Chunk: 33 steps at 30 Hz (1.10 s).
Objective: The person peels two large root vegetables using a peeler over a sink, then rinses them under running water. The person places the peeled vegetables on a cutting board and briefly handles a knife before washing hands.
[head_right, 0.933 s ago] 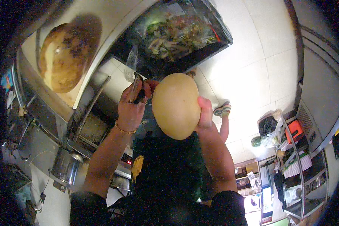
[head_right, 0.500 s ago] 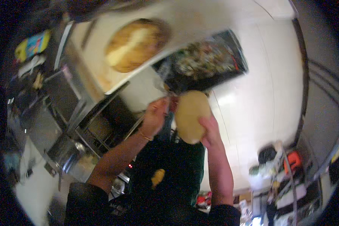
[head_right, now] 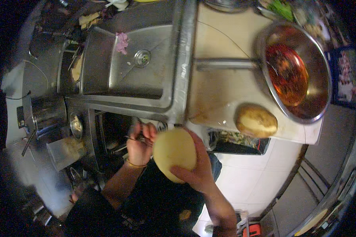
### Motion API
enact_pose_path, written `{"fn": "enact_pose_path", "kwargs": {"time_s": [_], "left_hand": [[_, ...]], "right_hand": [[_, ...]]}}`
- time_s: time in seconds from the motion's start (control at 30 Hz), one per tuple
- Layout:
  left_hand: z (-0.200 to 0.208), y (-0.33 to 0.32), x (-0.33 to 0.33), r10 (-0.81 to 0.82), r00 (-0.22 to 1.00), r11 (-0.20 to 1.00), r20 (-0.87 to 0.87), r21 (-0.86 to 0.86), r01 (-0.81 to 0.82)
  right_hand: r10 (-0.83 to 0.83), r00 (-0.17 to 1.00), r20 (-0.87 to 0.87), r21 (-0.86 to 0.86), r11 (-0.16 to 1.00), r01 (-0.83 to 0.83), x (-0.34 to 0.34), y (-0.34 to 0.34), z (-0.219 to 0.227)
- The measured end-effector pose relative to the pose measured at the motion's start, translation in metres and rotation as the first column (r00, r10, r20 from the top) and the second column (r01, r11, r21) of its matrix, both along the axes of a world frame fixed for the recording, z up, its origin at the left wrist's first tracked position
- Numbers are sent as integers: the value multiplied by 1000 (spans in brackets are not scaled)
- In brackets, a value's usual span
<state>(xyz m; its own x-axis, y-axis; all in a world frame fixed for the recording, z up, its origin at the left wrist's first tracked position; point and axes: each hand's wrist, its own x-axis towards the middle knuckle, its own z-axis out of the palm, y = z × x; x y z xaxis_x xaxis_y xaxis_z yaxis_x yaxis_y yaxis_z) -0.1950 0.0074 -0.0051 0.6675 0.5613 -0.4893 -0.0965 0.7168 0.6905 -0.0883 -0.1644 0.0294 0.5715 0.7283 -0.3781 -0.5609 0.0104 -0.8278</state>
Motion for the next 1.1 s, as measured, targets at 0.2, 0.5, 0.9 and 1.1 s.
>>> {"fn": "enact_pose_path", "kwargs": {"time_s": [0.2, 0.5, 0.9, 1.1], "left_hand": [[31, 128, -13, 332, 931, 939, 152, -149, -311], [6, 181, 22, 526, 829, 842, 192, -255, -475], [-14, 43, 29, 433, 901, 882, 29, -220, -417], [-25, -131, 34, 213, 968, 959, -134, -160, -233]], "right_hand": [[245, 638, 730, -291, 956, -34, 64, 260, -29], [933, 282, 224, -890, 313, -332, 62, 333, -155], [342, 181, 922, -385, 856, 344, 101, 15, 1], [749, 60, 660, -744, 641, 191, 160, -86, -17]]}}
